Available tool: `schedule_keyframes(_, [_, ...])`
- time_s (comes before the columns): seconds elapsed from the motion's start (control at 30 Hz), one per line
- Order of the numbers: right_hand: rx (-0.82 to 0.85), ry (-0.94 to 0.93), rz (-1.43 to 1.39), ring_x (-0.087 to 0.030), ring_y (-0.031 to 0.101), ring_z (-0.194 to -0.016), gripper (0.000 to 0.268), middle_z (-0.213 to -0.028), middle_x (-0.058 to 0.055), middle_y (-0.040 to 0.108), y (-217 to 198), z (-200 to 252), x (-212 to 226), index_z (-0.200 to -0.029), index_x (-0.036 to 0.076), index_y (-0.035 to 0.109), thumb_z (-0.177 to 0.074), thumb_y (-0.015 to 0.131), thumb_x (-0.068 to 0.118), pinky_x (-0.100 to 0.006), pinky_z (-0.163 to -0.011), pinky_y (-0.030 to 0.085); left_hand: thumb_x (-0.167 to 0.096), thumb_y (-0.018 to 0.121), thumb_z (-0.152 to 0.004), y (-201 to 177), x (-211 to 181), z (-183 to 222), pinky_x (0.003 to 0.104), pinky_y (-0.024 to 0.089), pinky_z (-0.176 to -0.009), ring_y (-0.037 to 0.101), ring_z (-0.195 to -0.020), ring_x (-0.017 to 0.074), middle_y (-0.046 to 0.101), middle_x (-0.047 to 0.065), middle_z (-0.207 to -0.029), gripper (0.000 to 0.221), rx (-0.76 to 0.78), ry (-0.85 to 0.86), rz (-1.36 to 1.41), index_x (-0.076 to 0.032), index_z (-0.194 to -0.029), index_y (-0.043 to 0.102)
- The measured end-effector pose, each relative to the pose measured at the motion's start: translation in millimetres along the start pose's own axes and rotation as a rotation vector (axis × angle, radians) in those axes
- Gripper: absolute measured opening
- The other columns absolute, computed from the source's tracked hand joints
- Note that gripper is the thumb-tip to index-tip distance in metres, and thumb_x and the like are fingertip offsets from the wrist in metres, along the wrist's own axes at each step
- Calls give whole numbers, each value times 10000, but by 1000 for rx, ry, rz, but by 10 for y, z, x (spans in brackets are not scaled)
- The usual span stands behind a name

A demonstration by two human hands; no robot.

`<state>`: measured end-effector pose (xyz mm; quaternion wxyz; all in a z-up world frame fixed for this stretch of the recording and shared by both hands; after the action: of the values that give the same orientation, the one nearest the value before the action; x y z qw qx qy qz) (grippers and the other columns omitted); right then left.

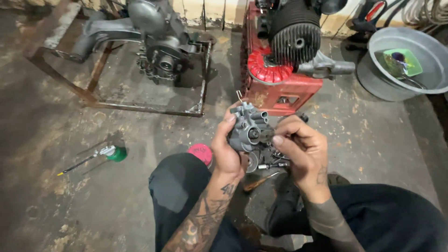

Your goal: The person sits on the workshop floor holding a carburetor and uses a screwdriver to loosen and remove its parts, then works small fittings and screws by hand, reassembling the carburetor body while picking screws and tools from the floor.

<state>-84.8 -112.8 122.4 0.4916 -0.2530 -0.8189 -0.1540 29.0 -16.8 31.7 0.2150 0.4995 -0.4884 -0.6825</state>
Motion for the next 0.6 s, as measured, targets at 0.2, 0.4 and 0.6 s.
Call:
schedule_keyframes(0.2, [34, 35, -32, -157, 538, -789, 168, -804, -126, 598, 164, 4, -154, -818, -9, 692, -842, 756, 144, -298, -720, 462, -348, 504, -914, -2, -190, -38, 444, 575, -945, 685, -1052, 314, 710, 252, -1080, 568, 81, 94, 14, -19, -1373, 560])
schedule_keyframes(0.4, [48, 11, -2, -181, 634, -865, 158, -899, -168, 715, 244, -97, -61, -911, -14, 693, -853, 766, 114, -304, -788, 498, -326, 569, -878, -91, -236, -93, 419, 596, -870, 674, -946, 265, 703, 204, -1027, 541, 2, 14, -45, -11, -1316, 617])
schedule_keyframes(0.6, [109, 36, 136, -124, 640, -820, 141, -883, -118, 741, 217, -176, -111, -905, 24, 758, -792, 835, 55, -280, -774, 538, -374, 625, -877, -440, 96, -193, 457, 623, -705, 713, -805, 331, 743, 231, -967, 470, -152, -233, 110, -20, -1173, 713])
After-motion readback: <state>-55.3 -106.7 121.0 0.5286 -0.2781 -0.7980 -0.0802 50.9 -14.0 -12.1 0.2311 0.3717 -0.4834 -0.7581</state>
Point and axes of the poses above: each hand's wrist, its own z-axis away from the middle knuckle, its own y-axis out of the palm, x = y × z, the point moved 10 cm from there along -z, towards the middle knuckle
